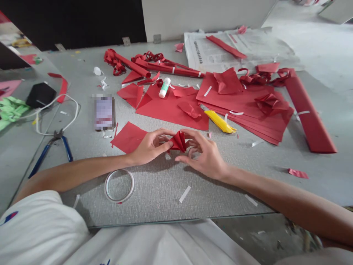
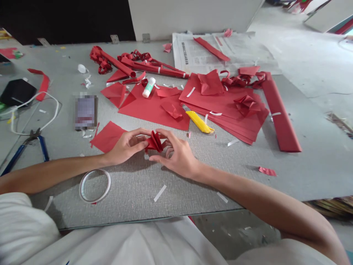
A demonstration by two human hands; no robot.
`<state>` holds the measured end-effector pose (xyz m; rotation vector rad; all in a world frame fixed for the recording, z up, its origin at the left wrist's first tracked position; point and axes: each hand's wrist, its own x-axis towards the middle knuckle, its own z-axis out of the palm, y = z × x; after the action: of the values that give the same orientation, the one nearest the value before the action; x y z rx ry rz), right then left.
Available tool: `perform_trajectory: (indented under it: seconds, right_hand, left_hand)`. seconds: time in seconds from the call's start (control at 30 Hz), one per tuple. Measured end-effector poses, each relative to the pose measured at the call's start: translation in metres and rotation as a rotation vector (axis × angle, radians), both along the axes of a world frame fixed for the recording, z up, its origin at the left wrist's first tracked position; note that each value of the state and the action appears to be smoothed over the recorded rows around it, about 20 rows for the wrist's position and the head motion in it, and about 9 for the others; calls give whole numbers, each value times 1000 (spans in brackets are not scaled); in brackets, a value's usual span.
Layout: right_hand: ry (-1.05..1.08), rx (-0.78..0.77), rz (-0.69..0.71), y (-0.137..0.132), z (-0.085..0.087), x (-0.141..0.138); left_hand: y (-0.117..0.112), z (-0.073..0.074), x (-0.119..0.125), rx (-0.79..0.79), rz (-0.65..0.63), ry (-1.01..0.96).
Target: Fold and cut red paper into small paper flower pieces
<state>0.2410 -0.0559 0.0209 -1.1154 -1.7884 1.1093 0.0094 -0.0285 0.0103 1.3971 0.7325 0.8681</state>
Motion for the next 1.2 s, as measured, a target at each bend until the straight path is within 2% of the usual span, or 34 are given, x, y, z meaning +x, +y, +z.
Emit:
perform_trajectory:
  seconds: [0.2,0.33,0.5,0.63,0.73,0.83,0.93,1.1,1.2]
  right_hand:
    - [0,47,-90,-1,1,-3]
    - [87,-48,-104,3,1,-4]
    - [208,-186,-25,5,-3,-6]
    - [250,-196,67,3,-3,-8]
    - [230,-195,116,2,-3,-9]
    - [192,-126,93,1,-3,-9]
    - [136,27,41,3,-4,-8]
    - [19,189,1,8,-5,-5]
    - [55,229,-45,9,-6,-3]
  left_hand:
    - [1,0,0,-29,-42,-62]
    - [-1,1,2,-48,-111,-50]
    - [-5,5,3,-49,-34,70]
    - [-5,8,4,-85,4,122]
    - [-5,10,6,-52,11,138]
    - [-4,11,7,-15,26,136]
    - [-4,12,6,-43,4,136]
    - [-1,12,3,-105,-150,37]
    - [2,12,1,-136,-215,-49]
